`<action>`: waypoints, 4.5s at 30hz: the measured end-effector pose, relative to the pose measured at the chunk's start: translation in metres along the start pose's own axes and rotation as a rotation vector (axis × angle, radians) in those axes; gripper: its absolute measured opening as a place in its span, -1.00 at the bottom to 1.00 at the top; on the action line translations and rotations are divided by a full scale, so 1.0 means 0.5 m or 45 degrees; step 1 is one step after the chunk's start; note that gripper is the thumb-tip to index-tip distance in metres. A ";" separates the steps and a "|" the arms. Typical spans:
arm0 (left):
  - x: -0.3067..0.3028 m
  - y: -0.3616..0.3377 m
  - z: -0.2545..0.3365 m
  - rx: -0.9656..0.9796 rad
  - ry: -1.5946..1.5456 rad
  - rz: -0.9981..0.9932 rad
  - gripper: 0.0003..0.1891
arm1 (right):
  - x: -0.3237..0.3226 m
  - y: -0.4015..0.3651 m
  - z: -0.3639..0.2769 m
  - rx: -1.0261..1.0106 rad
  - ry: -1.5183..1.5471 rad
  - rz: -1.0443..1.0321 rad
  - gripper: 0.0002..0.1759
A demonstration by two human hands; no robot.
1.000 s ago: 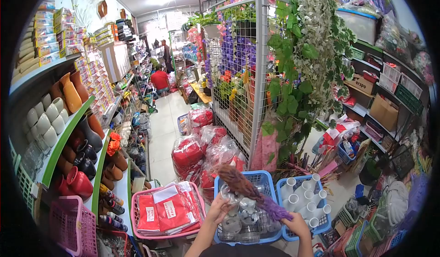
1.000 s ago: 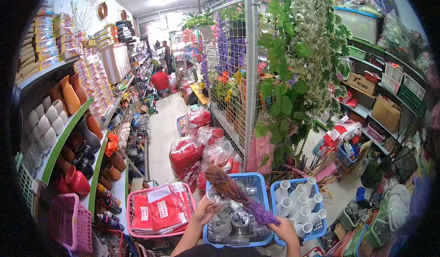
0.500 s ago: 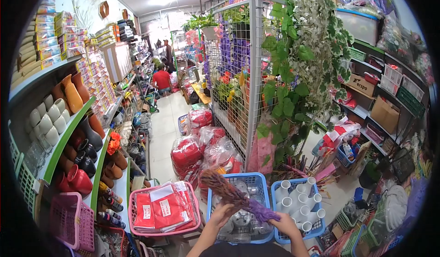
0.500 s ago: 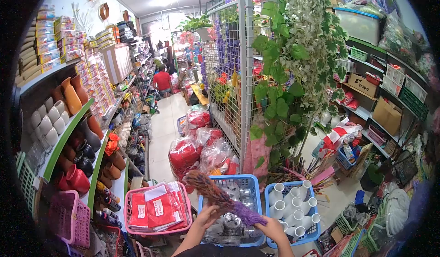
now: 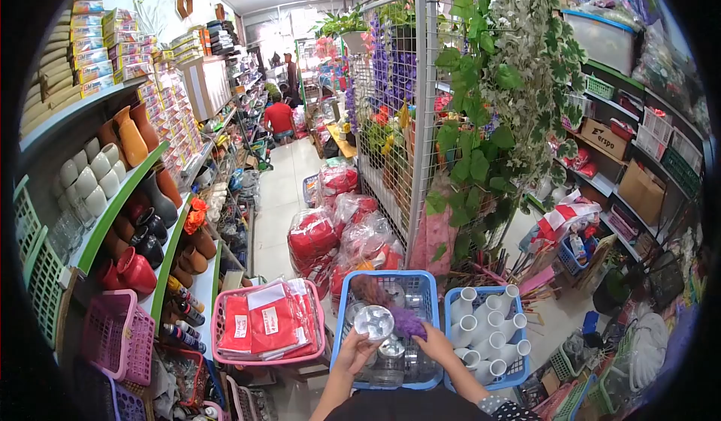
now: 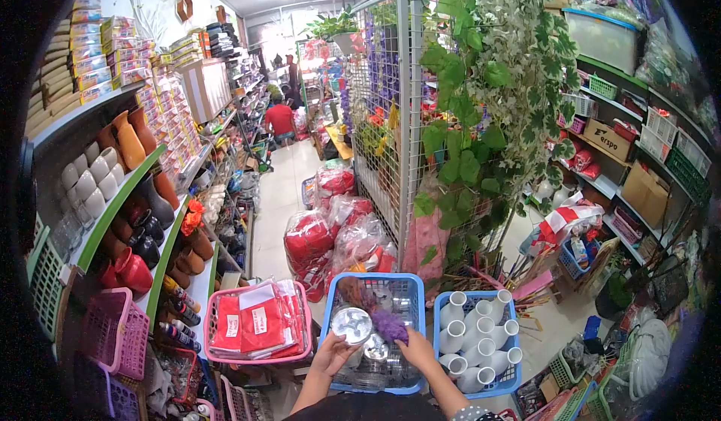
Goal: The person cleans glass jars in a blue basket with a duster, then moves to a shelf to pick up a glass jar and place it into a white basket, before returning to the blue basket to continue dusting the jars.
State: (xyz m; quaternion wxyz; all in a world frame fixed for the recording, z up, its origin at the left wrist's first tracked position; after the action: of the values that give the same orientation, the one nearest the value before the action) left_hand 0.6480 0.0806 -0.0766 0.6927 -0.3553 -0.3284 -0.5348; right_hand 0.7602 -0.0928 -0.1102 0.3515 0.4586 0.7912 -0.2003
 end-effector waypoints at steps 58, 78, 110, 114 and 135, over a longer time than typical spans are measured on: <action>-0.145 -1.523 0.067 2.039 -0.067 1.150 -0.43 | 0.436 -1.189 -1.094 -2.173 0.805 -2.164 0.06; -0.252 -2.049 0.623 1.536 0.498 1.988 -0.78 | 0.626 -1.398 -1.680 -2.294 0.545 -1.201 0.12; -0.337 -2.142 0.777 0.788 2.390 3.138 -0.62 | 0.778 -1.530 -1.800 -2.589 -0.004 -0.782 -0.35; -0.082 -1.974 0.748 1.123 2.806 2.970 -0.63 | 0.813 -1.503 -1.742 -2.667 0.542 -0.776 -0.43; -0.133 -1.079 0.297 0.753 1.946 1.310 -0.86 | 0.218 -0.541 -0.675 -1.103 0.183 -0.364 -0.72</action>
State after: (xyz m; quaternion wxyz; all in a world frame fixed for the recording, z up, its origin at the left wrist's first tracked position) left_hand 0.0969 0.1450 0.0229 0.9302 0.1768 0.2853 -0.1487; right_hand 0.3638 0.0514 0.0346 0.4237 0.1684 0.8798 0.1347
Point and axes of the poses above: each hand's wrist, its own y-axis towards the middle knuckle, its own x-axis out of the palm, z = x × y, the point moved 10 cm from there along y, towards the middle knuckle, and after that the axes turned 2 degrees about y, right-handed, at the moved point
